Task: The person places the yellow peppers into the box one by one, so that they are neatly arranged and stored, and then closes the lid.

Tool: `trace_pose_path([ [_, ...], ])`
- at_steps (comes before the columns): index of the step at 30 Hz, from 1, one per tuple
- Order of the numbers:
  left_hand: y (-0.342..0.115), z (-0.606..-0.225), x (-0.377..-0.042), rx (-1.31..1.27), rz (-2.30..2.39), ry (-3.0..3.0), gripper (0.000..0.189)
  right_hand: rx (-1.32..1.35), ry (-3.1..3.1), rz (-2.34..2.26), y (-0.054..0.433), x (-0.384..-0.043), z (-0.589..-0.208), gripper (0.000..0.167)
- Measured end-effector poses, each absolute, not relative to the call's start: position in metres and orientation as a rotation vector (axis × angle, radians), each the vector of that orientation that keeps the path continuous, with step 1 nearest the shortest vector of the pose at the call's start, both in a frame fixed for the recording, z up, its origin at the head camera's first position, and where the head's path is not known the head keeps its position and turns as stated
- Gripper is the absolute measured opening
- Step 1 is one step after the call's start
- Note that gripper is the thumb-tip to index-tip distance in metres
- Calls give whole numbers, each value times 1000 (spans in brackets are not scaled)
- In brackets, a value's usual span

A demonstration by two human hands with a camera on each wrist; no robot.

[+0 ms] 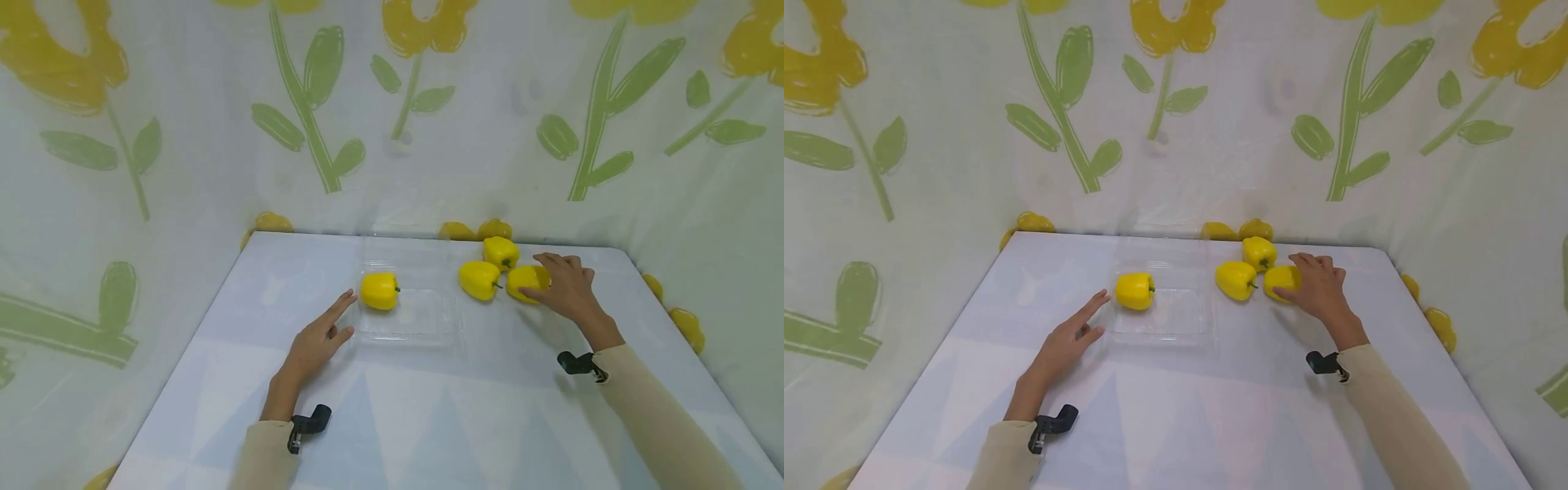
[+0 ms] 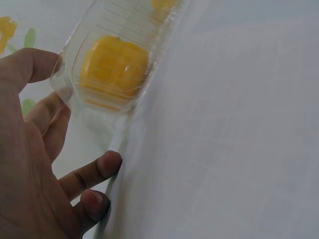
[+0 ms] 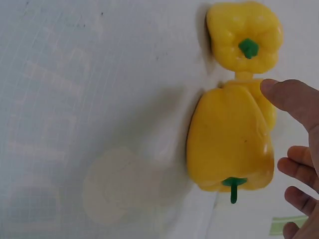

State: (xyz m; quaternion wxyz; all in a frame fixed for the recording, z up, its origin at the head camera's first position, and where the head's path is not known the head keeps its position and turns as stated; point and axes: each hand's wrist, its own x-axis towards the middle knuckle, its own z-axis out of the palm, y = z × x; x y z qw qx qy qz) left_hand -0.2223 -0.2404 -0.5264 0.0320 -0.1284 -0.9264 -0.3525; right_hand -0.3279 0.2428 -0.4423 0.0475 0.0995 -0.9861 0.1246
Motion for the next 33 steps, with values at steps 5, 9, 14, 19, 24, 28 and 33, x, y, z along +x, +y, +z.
trace_pose_path([
  [5,-240,-526,-222,-391,-1095,-2845,59,294,-3040,382,250,-330,-446,87],
  [9,-239,-527,-221,-385,-1091,-2852,60,293,-3059,391,255,-332,-451,88],
  [14,-239,-526,-221,-384,-1088,-2854,60,348,-3038,418,261,-333,-455,77],
  [19,-239,-524,-221,-384,-1081,-2847,60,384,-2977,417,264,-334,-456,70],
  [24,-238,-524,-221,-389,-1082,-2840,60,379,-2952,431,264,-332,-455,69],
  [28,-239,-525,-221,-390,-1076,-2845,60,372,-2944,436,265,-329,-453,69],
  [33,-239,-526,-221,-396,-1075,-2836,59,373,-2903,440,267,-326,-448,68],
])
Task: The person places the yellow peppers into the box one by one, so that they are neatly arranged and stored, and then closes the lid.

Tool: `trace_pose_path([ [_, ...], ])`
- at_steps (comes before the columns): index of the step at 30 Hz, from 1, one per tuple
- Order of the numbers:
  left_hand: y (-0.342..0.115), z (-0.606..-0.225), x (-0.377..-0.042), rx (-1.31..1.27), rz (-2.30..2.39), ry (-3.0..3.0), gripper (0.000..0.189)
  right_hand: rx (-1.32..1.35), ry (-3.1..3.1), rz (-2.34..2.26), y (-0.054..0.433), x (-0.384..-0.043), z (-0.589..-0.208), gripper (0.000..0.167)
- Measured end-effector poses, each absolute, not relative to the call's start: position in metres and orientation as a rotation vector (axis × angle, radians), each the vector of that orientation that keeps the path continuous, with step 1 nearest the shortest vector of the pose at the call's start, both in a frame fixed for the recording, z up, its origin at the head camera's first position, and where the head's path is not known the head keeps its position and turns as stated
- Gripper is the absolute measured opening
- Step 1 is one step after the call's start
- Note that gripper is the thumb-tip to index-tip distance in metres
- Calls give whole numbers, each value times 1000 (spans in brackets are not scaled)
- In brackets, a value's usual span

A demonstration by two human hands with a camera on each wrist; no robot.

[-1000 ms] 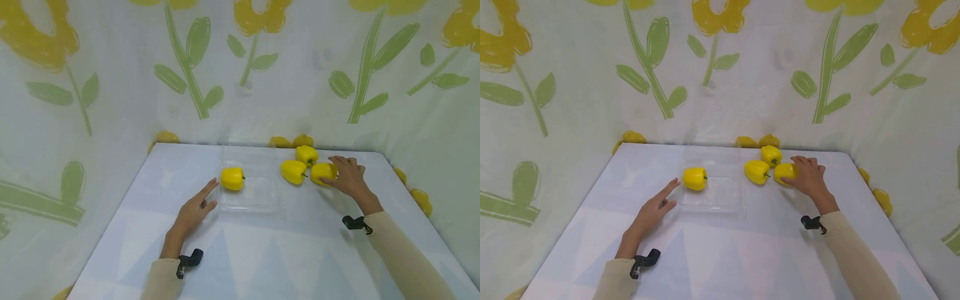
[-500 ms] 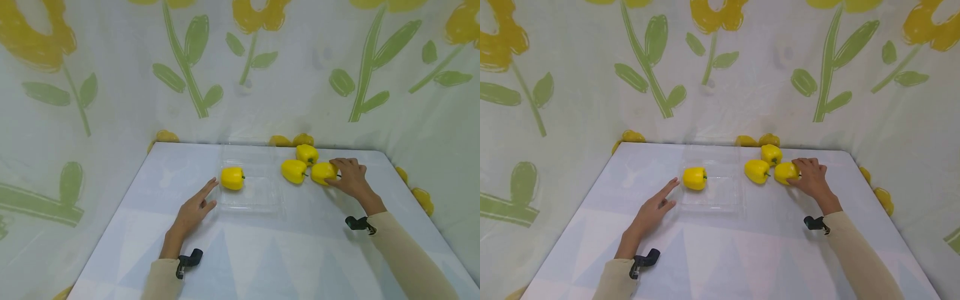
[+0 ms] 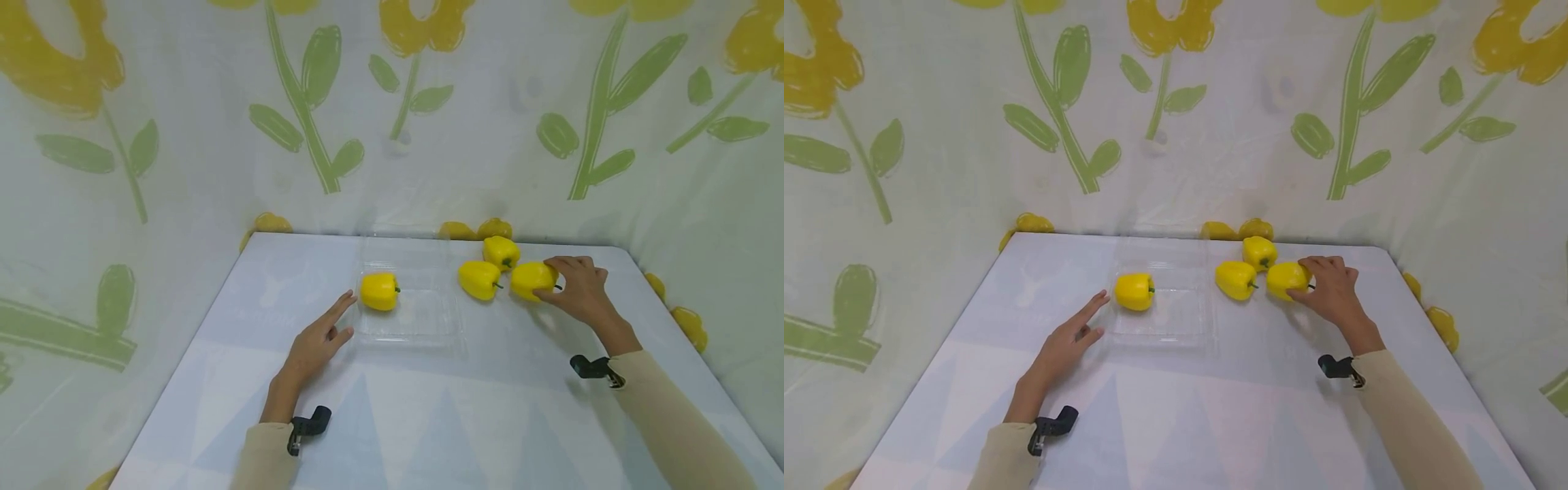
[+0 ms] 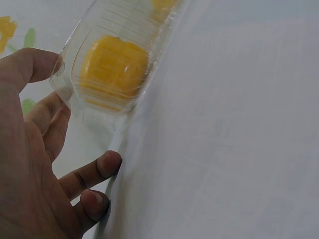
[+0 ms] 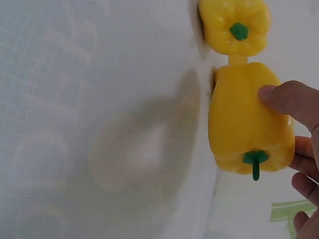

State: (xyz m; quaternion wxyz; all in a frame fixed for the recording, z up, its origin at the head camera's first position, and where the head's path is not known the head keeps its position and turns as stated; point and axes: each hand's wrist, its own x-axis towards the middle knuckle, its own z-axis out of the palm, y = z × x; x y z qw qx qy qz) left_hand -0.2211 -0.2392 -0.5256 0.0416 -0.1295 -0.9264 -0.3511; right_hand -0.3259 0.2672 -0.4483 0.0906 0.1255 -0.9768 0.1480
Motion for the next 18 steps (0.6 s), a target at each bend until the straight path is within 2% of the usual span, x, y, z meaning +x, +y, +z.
trace_pose_path([
  [18,-239,-527,-220,-398,-1057,-2835,61,413,-2837,492,256,-309,-426,65],
])
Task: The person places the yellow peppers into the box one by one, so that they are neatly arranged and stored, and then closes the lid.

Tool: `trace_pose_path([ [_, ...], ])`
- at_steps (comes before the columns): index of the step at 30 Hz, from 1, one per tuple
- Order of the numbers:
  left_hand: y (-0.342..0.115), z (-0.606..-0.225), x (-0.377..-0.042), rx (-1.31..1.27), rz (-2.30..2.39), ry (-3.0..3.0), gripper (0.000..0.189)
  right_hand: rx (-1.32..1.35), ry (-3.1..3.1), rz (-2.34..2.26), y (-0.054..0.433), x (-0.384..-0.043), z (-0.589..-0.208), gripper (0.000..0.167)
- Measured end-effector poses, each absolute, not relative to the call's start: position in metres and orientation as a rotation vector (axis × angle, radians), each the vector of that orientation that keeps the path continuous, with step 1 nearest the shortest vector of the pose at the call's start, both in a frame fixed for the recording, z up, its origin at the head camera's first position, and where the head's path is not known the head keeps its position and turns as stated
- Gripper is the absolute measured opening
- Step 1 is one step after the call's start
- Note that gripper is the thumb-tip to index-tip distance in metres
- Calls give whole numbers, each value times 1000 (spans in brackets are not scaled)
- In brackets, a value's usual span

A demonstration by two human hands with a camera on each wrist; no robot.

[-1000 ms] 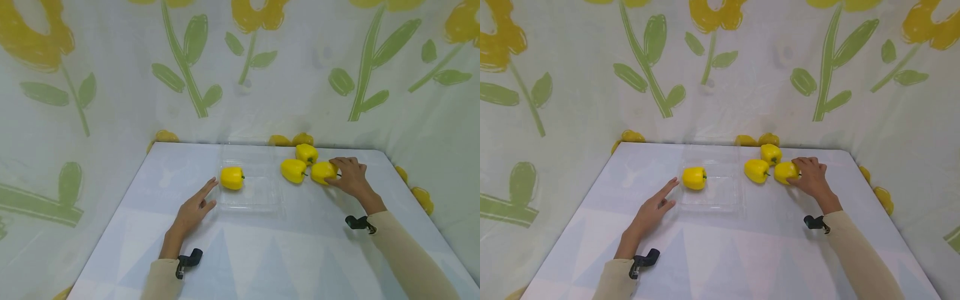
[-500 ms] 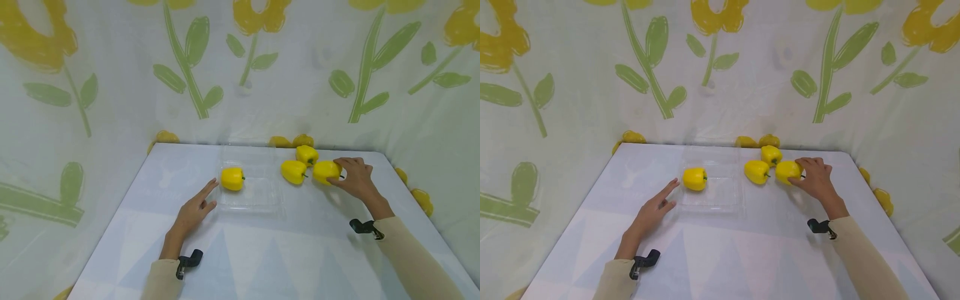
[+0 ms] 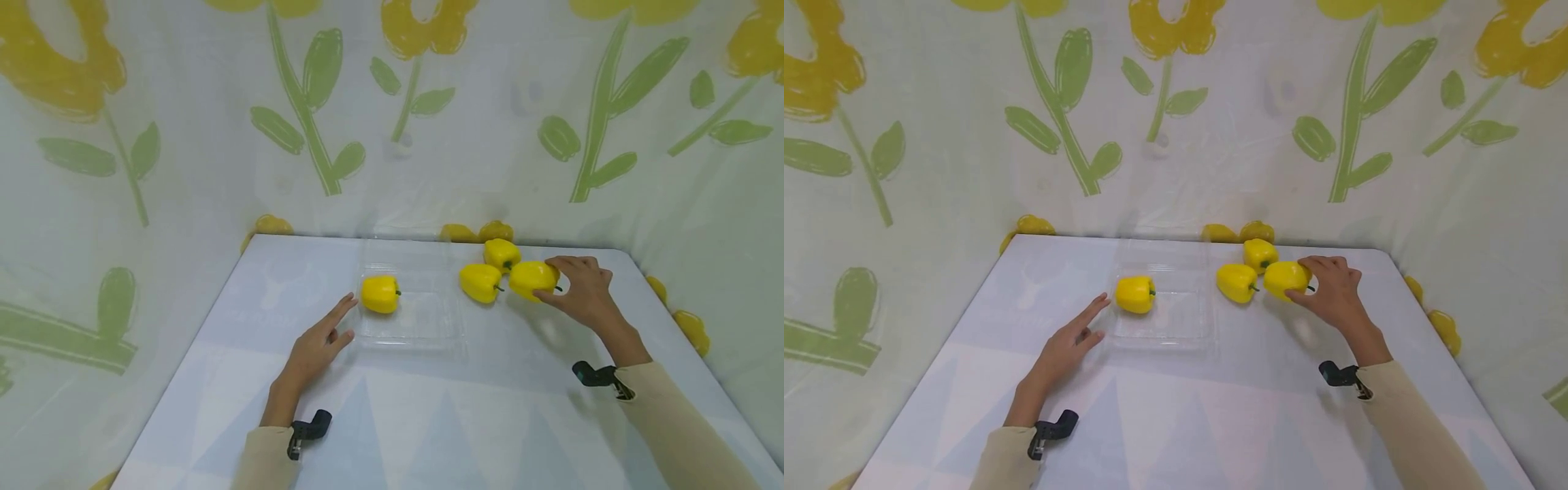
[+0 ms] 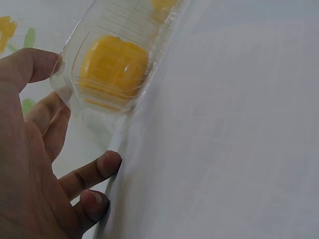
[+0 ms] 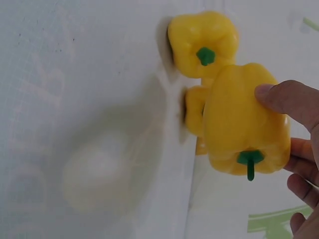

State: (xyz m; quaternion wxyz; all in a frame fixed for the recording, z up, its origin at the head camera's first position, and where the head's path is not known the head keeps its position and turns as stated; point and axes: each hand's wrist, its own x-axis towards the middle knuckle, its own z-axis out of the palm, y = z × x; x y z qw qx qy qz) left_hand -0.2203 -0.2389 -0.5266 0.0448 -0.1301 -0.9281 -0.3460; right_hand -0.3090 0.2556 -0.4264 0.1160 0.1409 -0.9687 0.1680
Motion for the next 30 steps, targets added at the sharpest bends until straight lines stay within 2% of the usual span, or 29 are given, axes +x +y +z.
trace_pose_path([
  [30,-236,-525,-221,-389,-1084,-2821,61,590,-2724,575,215,-305,-416,66],
])
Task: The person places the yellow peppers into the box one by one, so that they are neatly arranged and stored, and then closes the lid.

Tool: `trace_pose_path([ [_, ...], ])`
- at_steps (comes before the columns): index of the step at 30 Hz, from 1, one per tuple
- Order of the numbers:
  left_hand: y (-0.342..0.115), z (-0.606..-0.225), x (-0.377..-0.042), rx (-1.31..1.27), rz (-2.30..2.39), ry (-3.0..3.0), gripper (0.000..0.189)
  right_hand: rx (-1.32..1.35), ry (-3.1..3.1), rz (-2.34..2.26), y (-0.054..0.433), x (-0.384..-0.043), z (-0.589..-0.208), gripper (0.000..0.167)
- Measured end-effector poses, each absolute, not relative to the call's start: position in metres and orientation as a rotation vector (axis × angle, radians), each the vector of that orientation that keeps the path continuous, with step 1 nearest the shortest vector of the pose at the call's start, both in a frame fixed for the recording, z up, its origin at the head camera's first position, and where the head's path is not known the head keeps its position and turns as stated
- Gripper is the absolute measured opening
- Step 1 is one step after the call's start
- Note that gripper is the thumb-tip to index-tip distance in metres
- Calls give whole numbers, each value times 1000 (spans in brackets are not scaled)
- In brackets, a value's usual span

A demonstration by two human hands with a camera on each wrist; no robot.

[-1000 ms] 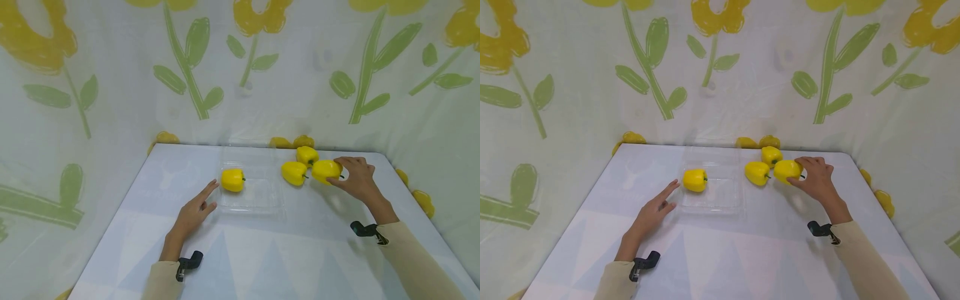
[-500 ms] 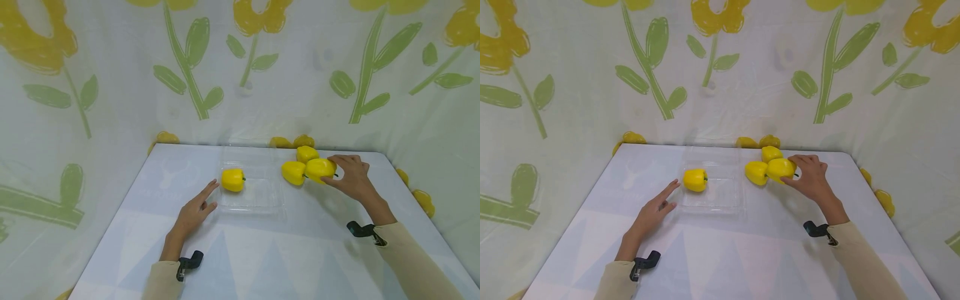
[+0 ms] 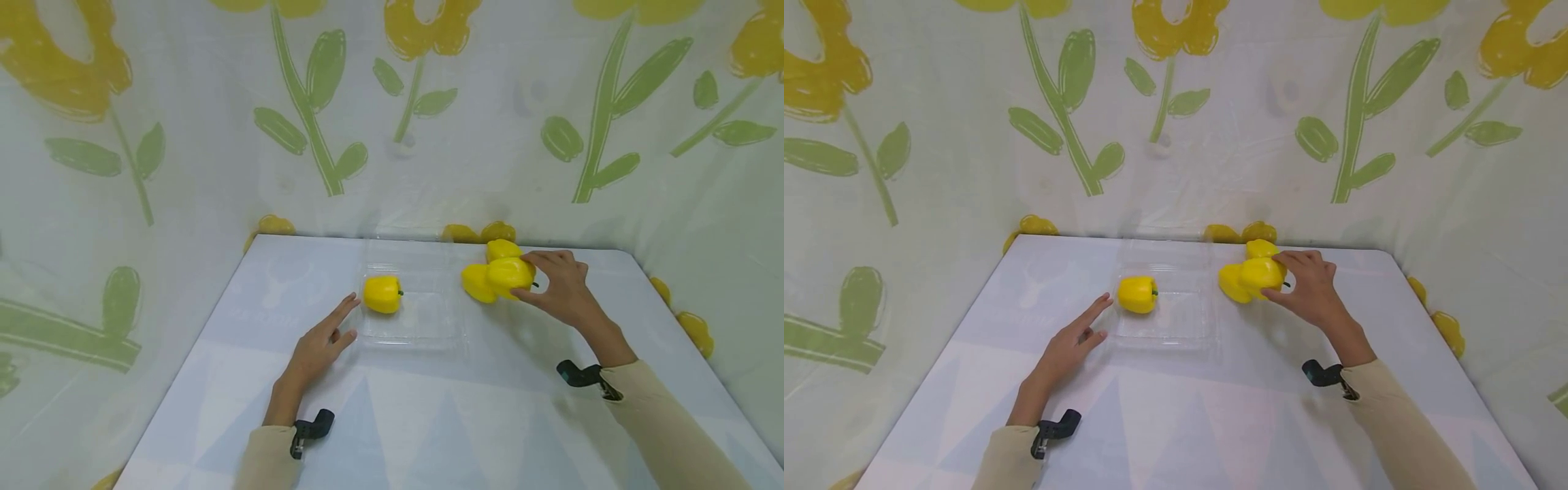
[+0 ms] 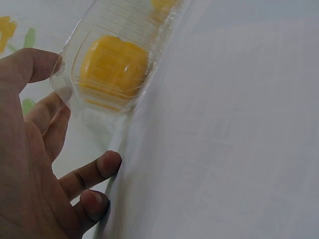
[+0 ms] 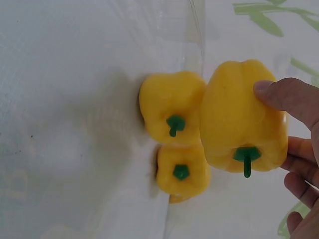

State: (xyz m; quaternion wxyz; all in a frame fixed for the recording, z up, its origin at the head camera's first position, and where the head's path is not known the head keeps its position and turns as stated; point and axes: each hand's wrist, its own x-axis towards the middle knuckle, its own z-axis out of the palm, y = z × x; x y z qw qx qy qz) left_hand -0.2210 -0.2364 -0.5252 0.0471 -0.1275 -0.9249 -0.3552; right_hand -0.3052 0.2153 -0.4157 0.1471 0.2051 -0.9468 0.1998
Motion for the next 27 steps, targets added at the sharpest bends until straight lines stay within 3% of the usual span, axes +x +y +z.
trace_pose_path([
  [27,-240,-527,-221,-395,-1079,-2826,60,830,-2638,674,162,-310,-416,65],
])
